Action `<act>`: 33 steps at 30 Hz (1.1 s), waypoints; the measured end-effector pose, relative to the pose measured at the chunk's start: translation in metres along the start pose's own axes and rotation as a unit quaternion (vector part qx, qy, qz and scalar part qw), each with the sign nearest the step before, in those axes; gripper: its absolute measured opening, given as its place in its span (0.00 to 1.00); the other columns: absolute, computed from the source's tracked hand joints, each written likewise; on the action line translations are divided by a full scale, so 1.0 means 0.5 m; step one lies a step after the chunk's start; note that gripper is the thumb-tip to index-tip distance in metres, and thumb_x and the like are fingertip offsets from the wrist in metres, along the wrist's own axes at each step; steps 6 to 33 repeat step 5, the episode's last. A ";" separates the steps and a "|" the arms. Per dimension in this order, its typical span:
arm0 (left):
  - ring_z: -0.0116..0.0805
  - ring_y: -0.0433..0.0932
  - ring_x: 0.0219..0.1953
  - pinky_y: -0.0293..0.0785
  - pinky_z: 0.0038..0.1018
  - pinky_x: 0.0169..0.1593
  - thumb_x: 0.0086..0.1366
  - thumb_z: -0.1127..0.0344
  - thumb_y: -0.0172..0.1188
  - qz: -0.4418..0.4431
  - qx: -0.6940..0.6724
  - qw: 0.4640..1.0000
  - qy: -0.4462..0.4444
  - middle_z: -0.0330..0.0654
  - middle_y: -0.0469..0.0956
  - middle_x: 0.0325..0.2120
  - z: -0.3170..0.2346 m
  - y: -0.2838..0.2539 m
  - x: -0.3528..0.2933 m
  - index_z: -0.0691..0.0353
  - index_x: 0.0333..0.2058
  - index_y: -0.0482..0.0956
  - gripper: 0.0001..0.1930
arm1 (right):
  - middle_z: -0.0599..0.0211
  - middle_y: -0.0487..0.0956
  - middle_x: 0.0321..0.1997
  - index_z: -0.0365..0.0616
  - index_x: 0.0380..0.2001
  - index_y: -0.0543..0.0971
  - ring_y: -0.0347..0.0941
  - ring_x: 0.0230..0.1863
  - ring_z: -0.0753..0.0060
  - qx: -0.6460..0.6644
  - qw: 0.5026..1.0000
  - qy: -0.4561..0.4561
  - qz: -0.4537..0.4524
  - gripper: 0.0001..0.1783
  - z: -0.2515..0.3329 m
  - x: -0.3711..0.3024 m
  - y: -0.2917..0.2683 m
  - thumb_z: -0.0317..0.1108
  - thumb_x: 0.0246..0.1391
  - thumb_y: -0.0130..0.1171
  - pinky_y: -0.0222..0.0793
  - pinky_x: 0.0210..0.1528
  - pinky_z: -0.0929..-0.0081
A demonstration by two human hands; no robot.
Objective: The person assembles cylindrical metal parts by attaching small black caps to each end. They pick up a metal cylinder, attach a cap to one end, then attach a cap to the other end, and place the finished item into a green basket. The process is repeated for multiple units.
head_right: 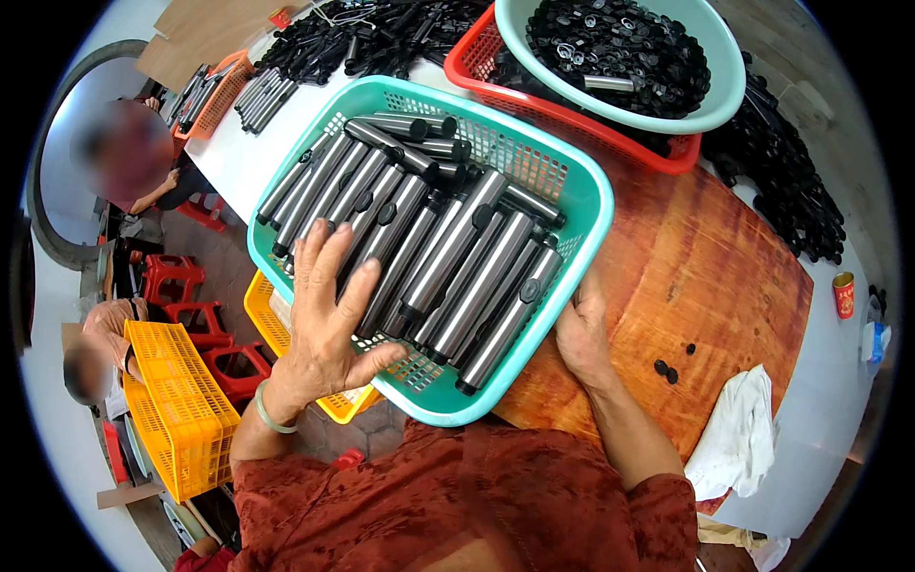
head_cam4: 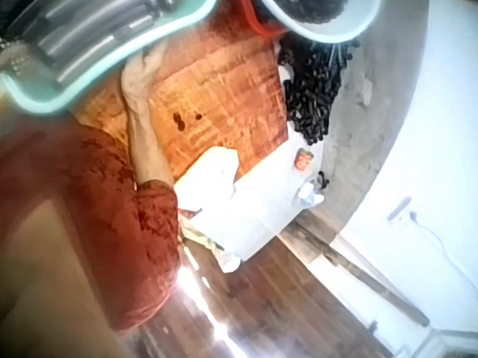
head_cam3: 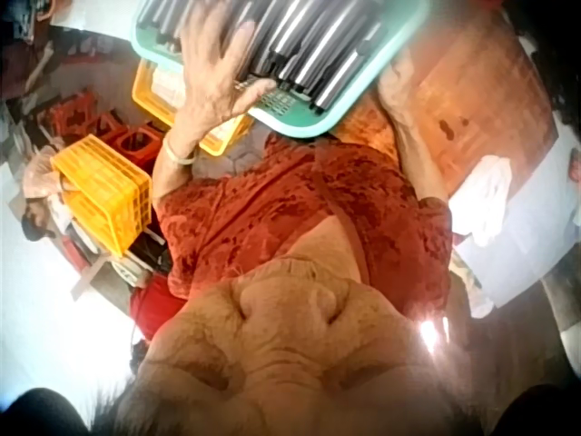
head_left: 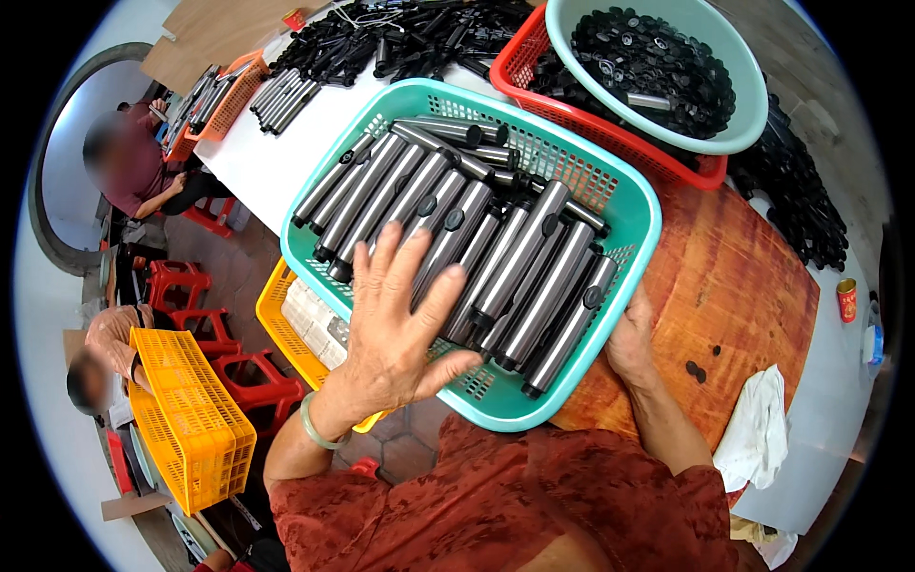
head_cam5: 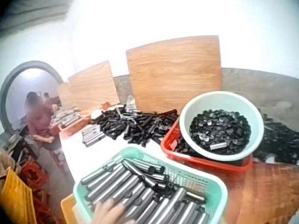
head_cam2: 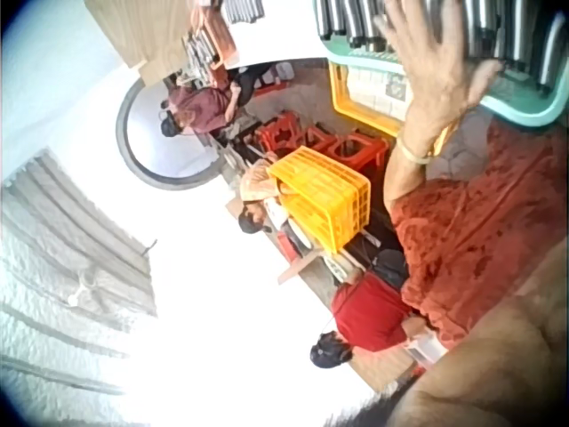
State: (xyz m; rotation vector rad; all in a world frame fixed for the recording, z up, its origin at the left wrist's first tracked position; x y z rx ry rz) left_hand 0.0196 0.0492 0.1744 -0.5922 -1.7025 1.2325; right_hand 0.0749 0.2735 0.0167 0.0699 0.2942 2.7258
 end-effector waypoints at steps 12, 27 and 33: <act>0.61 0.55 0.64 0.47 0.65 0.60 0.59 0.31 0.46 0.061 -0.104 0.987 0.106 0.60 0.57 0.60 -0.048 0.002 0.134 0.56 0.60 0.63 0.40 | 0.65 0.70 0.49 0.37 0.56 0.64 0.66 0.50 0.74 -0.010 1.000 -0.003 -0.001 0.21 0.002 0.000 0.000 0.22 0.58 0.46 0.64 0.55 0.74; 0.61 0.55 0.64 0.47 0.65 0.60 0.59 0.31 0.46 0.061 -0.104 0.987 0.106 0.60 0.57 0.60 -0.048 0.002 0.134 0.56 0.60 0.63 0.40 | 0.65 0.70 0.49 0.37 0.56 0.64 0.66 0.50 0.74 -0.010 1.000 -0.003 -0.001 0.21 0.002 0.000 0.000 0.22 0.58 0.46 0.64 0.55 0.74; 0.61 0.55 0.64 0.47 0.65 0.60 0.59 0.31 0.46 0.061 -0.104 0.987 0.106 0.60 0.57 0.60 -0.048 0.002 0.134 0.56 0.60 0.63 0.40 | 0.65 0.70 0.49 0.37 0.56 0.64 0.66 0.50 0.74 -0.010 1.000 -0.003 -0.001 0.21 0.002 0.000 0.000 0.22 0.58 0.46 0.64 0.55 0.74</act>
Point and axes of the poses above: each hand's wrist, its own x-axis towards the middle knuckle, its own y-axis out of the palm, z = x × y, the point moved 9 cm from there along x, towards the middle knuckle
